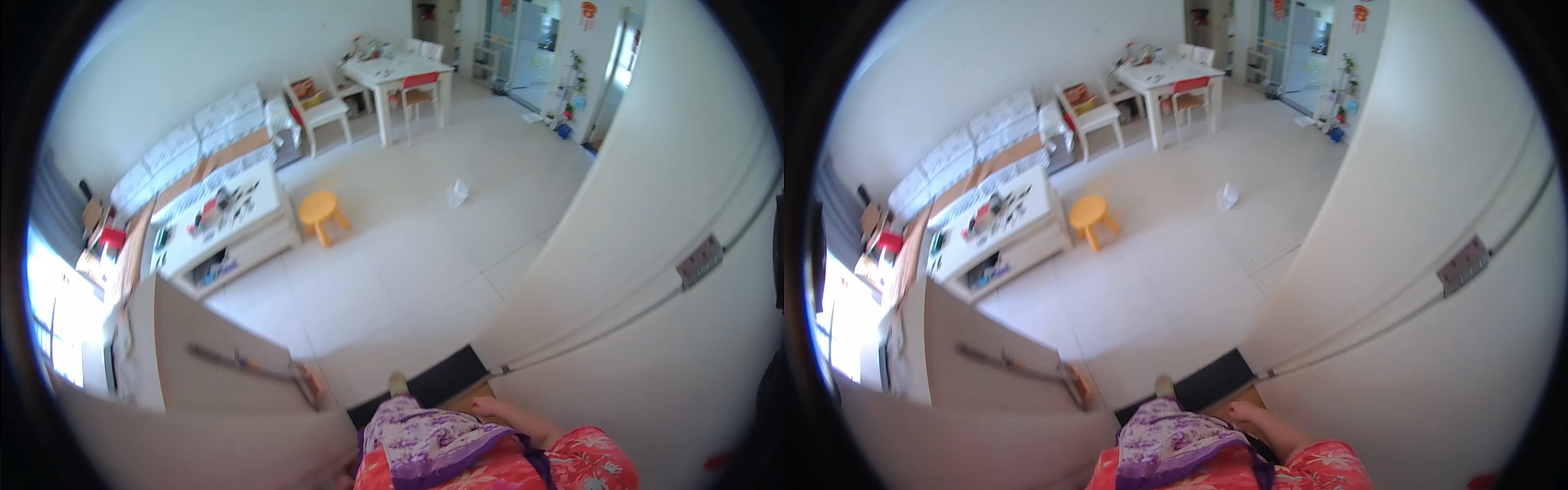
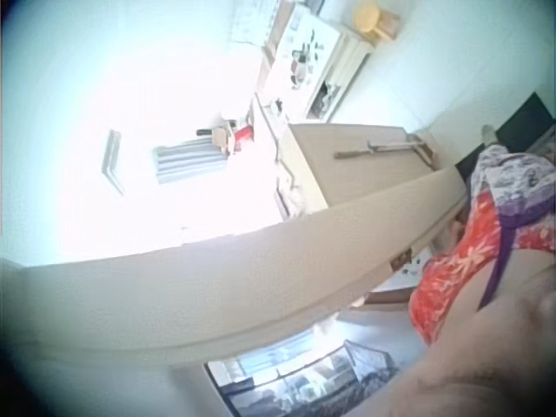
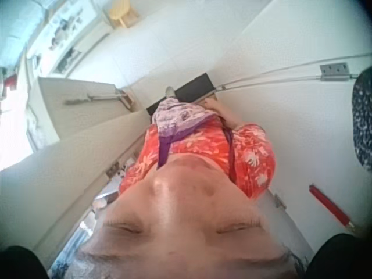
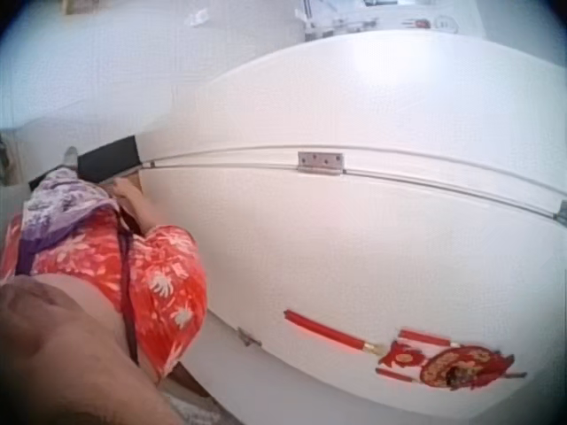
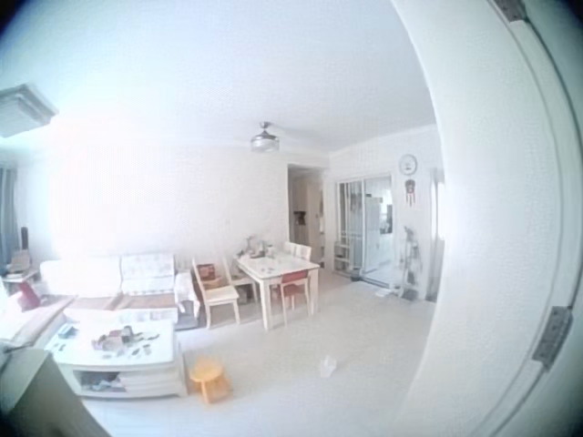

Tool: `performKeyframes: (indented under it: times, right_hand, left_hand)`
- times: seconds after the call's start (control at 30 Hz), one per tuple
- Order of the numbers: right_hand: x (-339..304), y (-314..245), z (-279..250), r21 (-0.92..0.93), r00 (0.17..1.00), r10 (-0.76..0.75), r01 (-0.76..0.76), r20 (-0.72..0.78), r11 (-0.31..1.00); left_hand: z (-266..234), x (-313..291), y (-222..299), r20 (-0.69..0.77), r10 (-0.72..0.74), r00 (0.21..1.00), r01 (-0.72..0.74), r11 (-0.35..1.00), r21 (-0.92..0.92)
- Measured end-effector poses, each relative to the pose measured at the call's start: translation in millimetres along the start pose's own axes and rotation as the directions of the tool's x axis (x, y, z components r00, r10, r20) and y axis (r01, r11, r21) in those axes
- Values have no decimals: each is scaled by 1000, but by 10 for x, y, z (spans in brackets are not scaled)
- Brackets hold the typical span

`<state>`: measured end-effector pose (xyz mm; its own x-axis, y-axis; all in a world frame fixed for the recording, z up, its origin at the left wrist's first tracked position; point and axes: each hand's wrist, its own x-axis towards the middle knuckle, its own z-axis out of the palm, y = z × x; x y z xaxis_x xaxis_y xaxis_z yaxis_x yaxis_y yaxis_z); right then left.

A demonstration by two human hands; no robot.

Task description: The person folds a light blue blanket and a white blanket with bear patterns on a bed. They then fold a pair of light blue shorts and place them on the bed. Finally, they pick up a pink pillow and place it on the bed.

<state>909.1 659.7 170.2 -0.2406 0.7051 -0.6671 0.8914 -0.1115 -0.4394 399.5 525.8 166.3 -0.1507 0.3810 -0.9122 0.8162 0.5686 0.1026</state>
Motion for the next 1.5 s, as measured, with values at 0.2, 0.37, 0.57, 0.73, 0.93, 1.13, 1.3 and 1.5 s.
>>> performKeyframes:
  times: [0.2, 0.37, 0.57, 0.73, 0.93, 1.13, 1.3, 1.5]
  right_hand:
    - [1255, -366, -1522, 344, 960, -1, 101, -279, 933]
    - [2208, 191, -2595, 385, 971, 111, -21, -213, 923]
    - [3134, 1173, -4118, 248, 932, 284, -228, -223, 942]
    - [3437, 1854, -5647, 385, 887, 368, -248, -279, 889]
    - [4600, 2278, -7353, 467, 855, 319, -104, -409, 878]
    - [4812, 3724, -7864, 626, 727, 650, -405, -221, 667]
    - [4957, 4460, -8270, 917, 630, 768, -230, -116, 327]
    - [4794, 5692, -8490, 893, 816, 569, -324, 98, 311]
  left_hand:
    - [-2357, 1380, 2150, 129, 285, 950, -312, 871, 380]
    - [-4285, 1997, 5146, -112, 514, 850, -442, 814, 377]
    - [-5116, 2559, 7198, 30, 499, 866, -491, 839, 236]
    - [-5005, 2328, 7481, 147, 603, 784, -617, 732, 290]
    - [-5736, 2983, 8243, 67, 141, 988, -154, 951, 267]
    - [-6542, 4073, 11443, 167, 221, 961, -276, 803, 528]
    - [-6968, 4727, 15601, 185, 433, 882, -434, 596, 676]
    - [-5659, 3525, 19444, 194, 872, 449, -822, 318, 473]
